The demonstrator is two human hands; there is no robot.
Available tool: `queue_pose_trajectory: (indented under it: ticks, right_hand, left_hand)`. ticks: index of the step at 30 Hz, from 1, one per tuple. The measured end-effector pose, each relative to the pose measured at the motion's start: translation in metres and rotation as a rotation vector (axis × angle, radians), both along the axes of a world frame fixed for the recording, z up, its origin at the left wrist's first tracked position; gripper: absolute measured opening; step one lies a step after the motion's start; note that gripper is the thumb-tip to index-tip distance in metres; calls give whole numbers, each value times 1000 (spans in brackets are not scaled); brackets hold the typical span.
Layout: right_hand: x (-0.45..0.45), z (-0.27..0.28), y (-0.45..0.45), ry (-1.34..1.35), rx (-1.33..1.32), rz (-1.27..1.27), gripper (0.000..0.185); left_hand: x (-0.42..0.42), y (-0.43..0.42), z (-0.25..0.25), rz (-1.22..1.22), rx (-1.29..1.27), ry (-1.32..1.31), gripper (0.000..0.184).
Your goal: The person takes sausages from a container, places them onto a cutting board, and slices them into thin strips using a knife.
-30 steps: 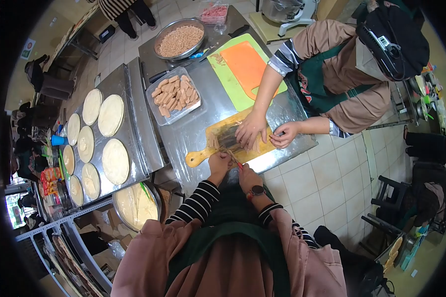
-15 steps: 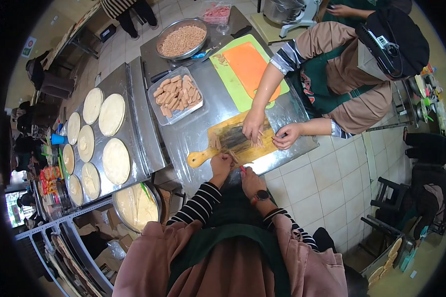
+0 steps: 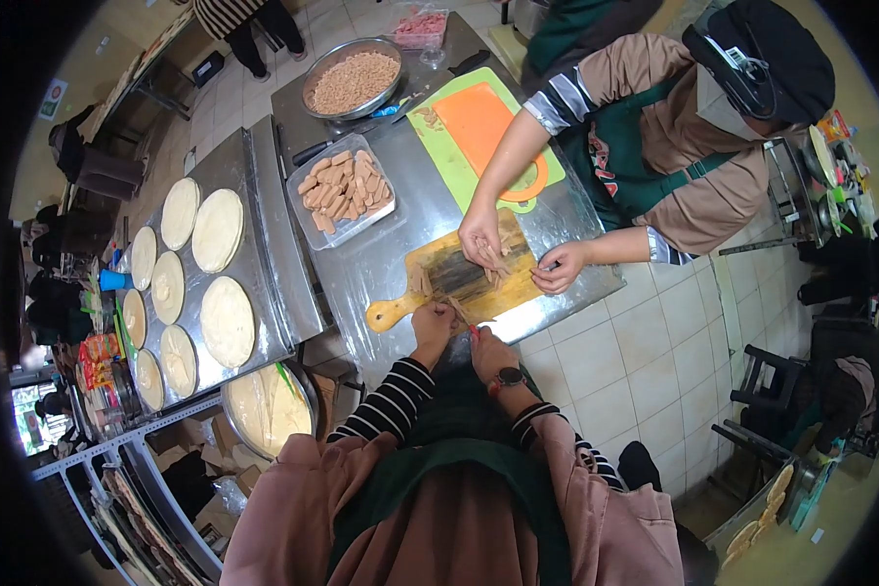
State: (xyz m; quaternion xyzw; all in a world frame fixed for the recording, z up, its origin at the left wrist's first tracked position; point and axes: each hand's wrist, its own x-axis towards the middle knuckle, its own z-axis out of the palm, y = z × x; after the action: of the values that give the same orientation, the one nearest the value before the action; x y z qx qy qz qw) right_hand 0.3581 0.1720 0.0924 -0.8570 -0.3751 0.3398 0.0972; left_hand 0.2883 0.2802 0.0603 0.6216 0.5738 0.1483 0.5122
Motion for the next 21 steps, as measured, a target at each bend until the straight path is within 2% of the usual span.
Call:
queue_pose_trajectory:
  ticks: [4, 6, 10, 15, 18, 21]
  right_hand:
    - [4, 1, -7, -46, -44, 5, 31]
    - [12, -1, -14, -239, 20, 97, 31]
    - [24, 5, -14, -140, -28, 41, 29]
    - [51, 9, -5, -181, 21, 59, 29]
    - [67, 18, 5, -179, 31, 60, 30]
    - [79, 21, 15, -192, 86, 8, 32]
  left_hand:
    - [0, 2, -7, 28, -22, -14, 12]
    - [-1, 1, -7, 19, -25, 15, 14]
    - [2, 3, 0, 23, -71, 18, 13]
    - [17, 2, 16, 105, -239, -56, 13]
    - [37, 3, 7, 107, -330, -125, 13]
    - [63, 3, -7, 107, -248, -231, 12]
